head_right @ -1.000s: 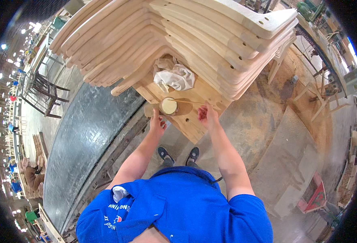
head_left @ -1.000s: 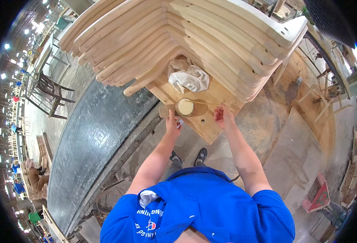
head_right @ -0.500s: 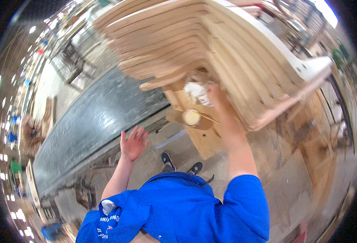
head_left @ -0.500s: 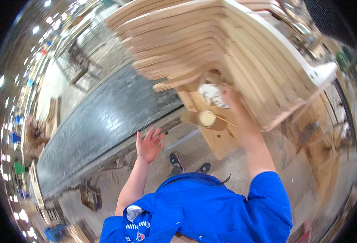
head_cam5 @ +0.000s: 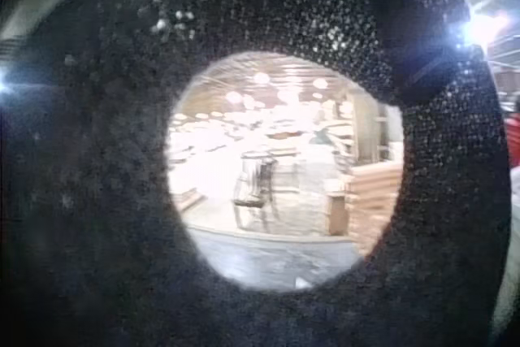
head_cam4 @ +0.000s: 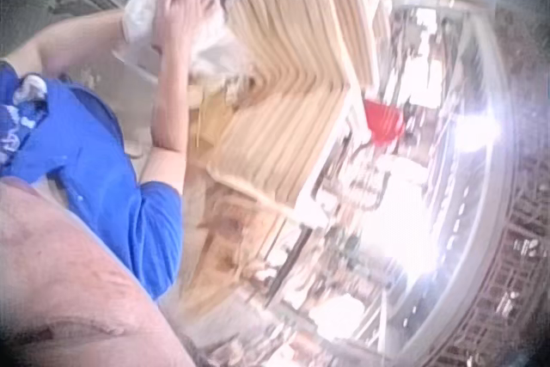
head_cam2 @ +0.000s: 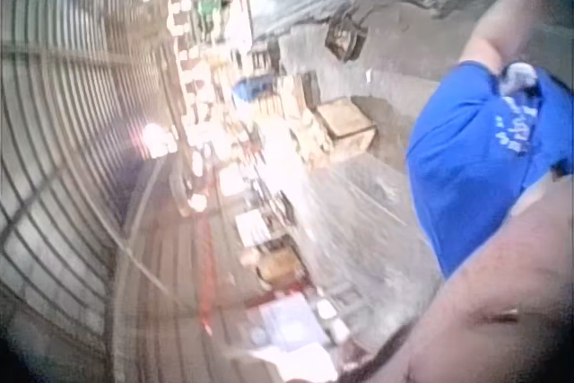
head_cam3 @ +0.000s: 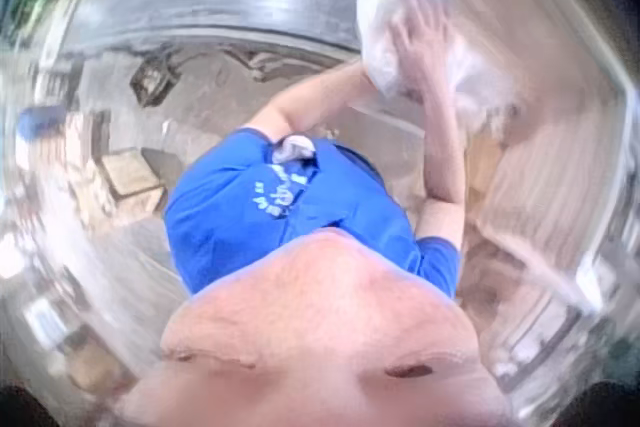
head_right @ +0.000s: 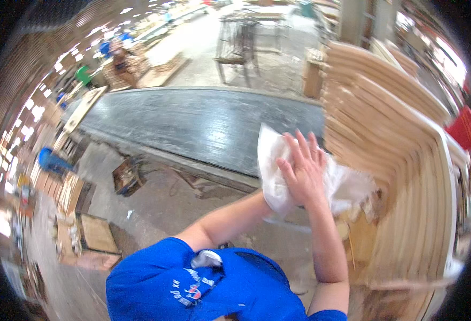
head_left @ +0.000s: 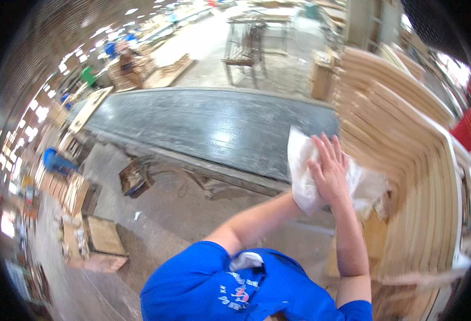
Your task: The person stirs a small container of glue, wipes hands with a cloth, then applies glue to the edges of several wooden chair leg frames laid on a workbench. The person handles each frame one at a time, applying glue to joints and edges before placing them back on the bench.
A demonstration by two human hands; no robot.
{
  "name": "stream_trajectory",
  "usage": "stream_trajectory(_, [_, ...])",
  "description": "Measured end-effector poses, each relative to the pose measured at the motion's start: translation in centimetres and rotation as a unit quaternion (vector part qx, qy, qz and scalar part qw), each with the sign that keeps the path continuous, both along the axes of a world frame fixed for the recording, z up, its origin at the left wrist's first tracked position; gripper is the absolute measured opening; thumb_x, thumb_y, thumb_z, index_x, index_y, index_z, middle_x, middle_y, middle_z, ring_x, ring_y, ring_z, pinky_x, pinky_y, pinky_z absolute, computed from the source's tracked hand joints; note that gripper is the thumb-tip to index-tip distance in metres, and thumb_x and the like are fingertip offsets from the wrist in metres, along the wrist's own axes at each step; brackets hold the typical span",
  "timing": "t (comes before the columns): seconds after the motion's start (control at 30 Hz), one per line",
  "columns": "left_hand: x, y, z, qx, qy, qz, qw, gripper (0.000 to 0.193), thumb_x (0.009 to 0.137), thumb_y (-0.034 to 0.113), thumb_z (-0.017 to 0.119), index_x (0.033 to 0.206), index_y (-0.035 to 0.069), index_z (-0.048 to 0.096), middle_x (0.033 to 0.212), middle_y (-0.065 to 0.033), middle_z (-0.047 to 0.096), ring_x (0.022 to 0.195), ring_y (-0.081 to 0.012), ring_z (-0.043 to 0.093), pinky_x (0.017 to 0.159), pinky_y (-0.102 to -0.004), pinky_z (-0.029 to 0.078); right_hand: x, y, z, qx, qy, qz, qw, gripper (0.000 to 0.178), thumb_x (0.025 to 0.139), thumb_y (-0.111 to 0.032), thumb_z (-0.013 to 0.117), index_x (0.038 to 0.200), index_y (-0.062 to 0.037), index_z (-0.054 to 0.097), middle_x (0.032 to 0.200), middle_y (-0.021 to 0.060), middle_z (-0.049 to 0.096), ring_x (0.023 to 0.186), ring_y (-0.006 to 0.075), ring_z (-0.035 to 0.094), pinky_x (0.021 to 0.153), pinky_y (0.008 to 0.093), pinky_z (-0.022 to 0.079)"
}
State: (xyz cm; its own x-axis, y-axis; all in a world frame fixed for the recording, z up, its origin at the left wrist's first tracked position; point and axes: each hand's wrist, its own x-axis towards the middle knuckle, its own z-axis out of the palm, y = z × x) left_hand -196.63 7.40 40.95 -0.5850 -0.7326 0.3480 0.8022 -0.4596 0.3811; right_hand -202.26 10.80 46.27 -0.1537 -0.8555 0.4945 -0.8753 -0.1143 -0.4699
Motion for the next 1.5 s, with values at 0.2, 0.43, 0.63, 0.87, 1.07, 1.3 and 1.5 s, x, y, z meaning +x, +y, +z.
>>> stream_trajectory(0.2, [10.0, -6.8, 2.5, -0.350, -0.278, 0.341, 0.827, 0.055, 0.097, 0.037, 0.031, 0.143, 0.008, 0.021, 0.146, -0.0056, 0.025, 0.135, -0.0218, 0.020, 0.109, -0.0333, 0.018, 8.8, -11.7, 1.4, -0.025, -0.378, 0.151, 0.913, 0.067, 0.093, -0.055, 0.026, 0.143, -0.0113, 0.022, 0.148, 0.0080, 0.019, 0.138, 0.0224, 0.010, 0.111, 0.0381, 0.007])
stream_trajectory(0.43, [22.4, -15.6, -0.4, -0.132, -0.047, 0.211, 0.967, 0.053, 0.098, 0.030, 0.031, 0.143, 0.009, 0.015, 0.147, -0.0068, 0.021, 0.135, -0.0200, 0.019, 0.111, -0.0341, 0.012, 22.4, -22.1, -1.4, 0.056, -0.487, 0.231, 0.841, 0.066, 0.093, -0.055, 0.028, 0.141, -0.0091, 0.026, 0.145, 0.0141, 0.027, 0.136, 0.0302, 0.017, 0.110, 0.0393, 0.013])
stream_trajectory(0.63, [35.8, -20.2, -2.8, -0.238, -0.392, 0.443, 0.770, 0.057, 0.094, 0.034, 0.041, 0.140, 0.008, 0.019, 0.140, -0.0071, 0.028, 0.127, -0.0189, 0.030, 0.106, -0.0331, 0.023, 31.1, -23.3, -6.8, 0.029, -0.190, 0.191, 0.963, 0.030, 0.086, -0.026, 0.055, 0.106, -0.0046, 0.057, 0.121, 0.0156, 0.051, 0.120, 0.0332, 0.039, 0.100, 0.0385, 0.030])
stream_trajectory(0.87, [41.0, -20.6, -7.5, 0.068, -0.198, 0.109, 0.972, 0.045, 0.089, 0.043, 0.050, 0.124, 0.016, 0.043, 0.113, -0.0025, 0.051, 0.106, -0.0154, 0.050, 0.088, -0.0333, 0.044, 36.1, -27.6, -2.4, -0.038, -0.040, 0.160, 0.986, 0.016, 0.078, -0.021, 0.062, 0.088, -0.0096, 0.065, 0.114, 0.0103, 0.055, 0.113, 0.0304, 0.045, 0.091, 0.0392, 0.034])
stream_trajectory(1.07, [40.3, -22.4, -8.5, 0.089, -0.023, 0.036, 0.995, 0.044, 0.091, 0.040, 0.045, 0.129, 0.017, 0.040, 0.119, -0.0018, 0.047, 0.107, -0.0161, 0.047, 0.089, -0.0347, 0.040, 39.4, -25.6, -9.0, 0.147, -0.308, 0.225, 0.913, 0.043, 0.088, -0.043, 0.048, 0.118, -0.0133, 0.055, 0.123, 0.0093, 0.051, 0.116, 0.0252, 0.045, 0.098, 0.0389, 0.033])
stream_trajectory(1.3, [33.9, -21.2, -6.2, 0.140, -0.187, 0.120, 0.965, 0.049, 0.098, 0.024, 0.027, 0.144, 0.010, 0.015, 0.145, -0.0072, 0.023, 0.132, -0.0208, 0.024, 0.107, -0.0325, 0.023, 33.7, -27.0, -7.0, 0.243, -0.652, 0.259, 0.670, 0.068, 0.092, -0.053, 0.033, 0.144, -0.0118, 0.016, 0.146, 0.0109, 0.025, 0.136, 0.0262, 0.015, 0.111, 0.0383, 0.010])
stream_trajectory(1.5, [36.7, -25.0, -5.3, 0.084, -0.125, 0.149, 0.977, 0.054, 0.098, 0.039, 0.027, 0.143, 0.011, 0.019, 0.146, -0.0033, 0.023, 0.134, -0.0188, 0.021, 0.108, -0.0307, 0.019, 36.4, -26.8, -6.5, 0.163, -0.451, 0.307, 0.822, 0.077, 0.090, -0.046, 0.044, 0.143, -0.0025, 0.008, 0.146, 0.0155, 0.018, 0.133, 0.0268, 0.021, 0.108, 0.0350, 0.019])
